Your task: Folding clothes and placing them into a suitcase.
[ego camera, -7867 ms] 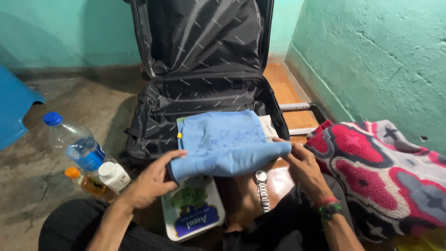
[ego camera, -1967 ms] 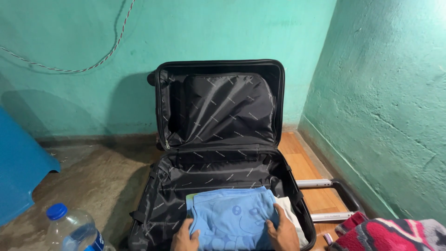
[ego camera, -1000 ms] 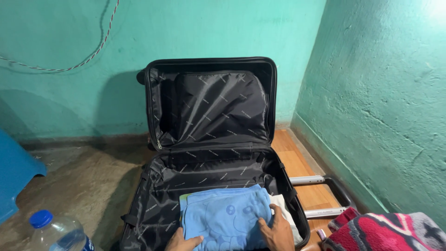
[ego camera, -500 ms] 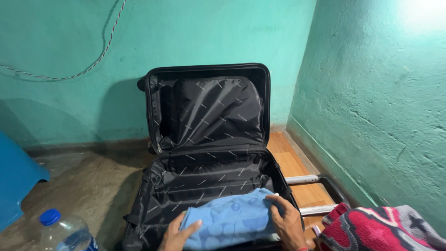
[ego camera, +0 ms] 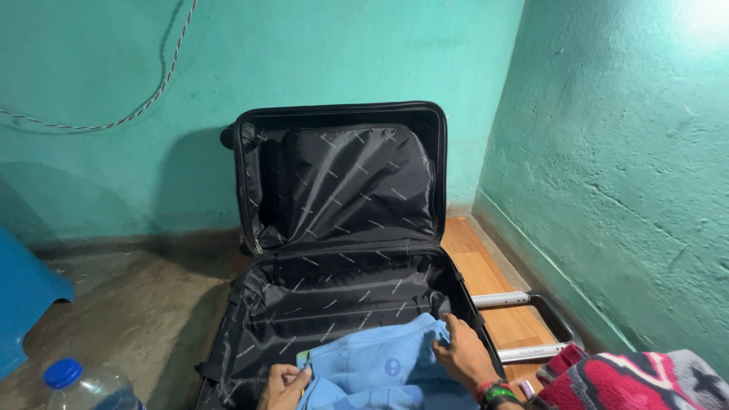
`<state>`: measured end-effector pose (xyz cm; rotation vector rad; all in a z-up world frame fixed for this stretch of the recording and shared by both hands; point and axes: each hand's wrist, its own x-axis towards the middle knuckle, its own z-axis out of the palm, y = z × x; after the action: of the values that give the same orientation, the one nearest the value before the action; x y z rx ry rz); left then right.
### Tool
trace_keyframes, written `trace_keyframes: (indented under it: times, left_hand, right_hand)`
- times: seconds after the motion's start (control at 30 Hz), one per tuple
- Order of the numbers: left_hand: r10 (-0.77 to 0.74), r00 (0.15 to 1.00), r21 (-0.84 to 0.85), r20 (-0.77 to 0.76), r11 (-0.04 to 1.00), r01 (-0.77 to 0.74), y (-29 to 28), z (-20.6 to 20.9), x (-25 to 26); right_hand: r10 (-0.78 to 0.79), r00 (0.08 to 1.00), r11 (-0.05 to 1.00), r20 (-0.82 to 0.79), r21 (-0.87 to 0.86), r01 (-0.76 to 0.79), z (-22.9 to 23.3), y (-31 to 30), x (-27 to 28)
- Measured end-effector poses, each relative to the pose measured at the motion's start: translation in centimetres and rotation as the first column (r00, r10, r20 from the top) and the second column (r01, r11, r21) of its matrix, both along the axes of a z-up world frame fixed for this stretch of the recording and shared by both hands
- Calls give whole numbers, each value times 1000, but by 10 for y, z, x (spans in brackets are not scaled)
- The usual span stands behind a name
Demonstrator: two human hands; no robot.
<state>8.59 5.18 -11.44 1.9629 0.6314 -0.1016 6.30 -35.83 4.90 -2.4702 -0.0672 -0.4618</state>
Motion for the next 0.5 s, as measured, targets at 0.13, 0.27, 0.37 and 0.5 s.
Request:
trace_keyframes:
  times: [0.13,0.27,0.37,0.5]
  left_hand:
    - [-225,950,-60,217,968,243,8,-36,12]
    - [-292,943,-42,157,952,302,-8,26,-6]
    - [-260,937,-65,235,957,282,-18,37,-15]
    - [-227,951,39,211,974,224,-37,75,-22]
  right_hand:
    - [18,976,1000,-216,17,-15,-30,-7,34]
    - [26,952,998,-303,-47,-42,-52,-10,45]
    - [48,963,993,-264,-90,-74,-22,0,33]
    - [43,957,974,-288,-202,-105,-33,-5,41]
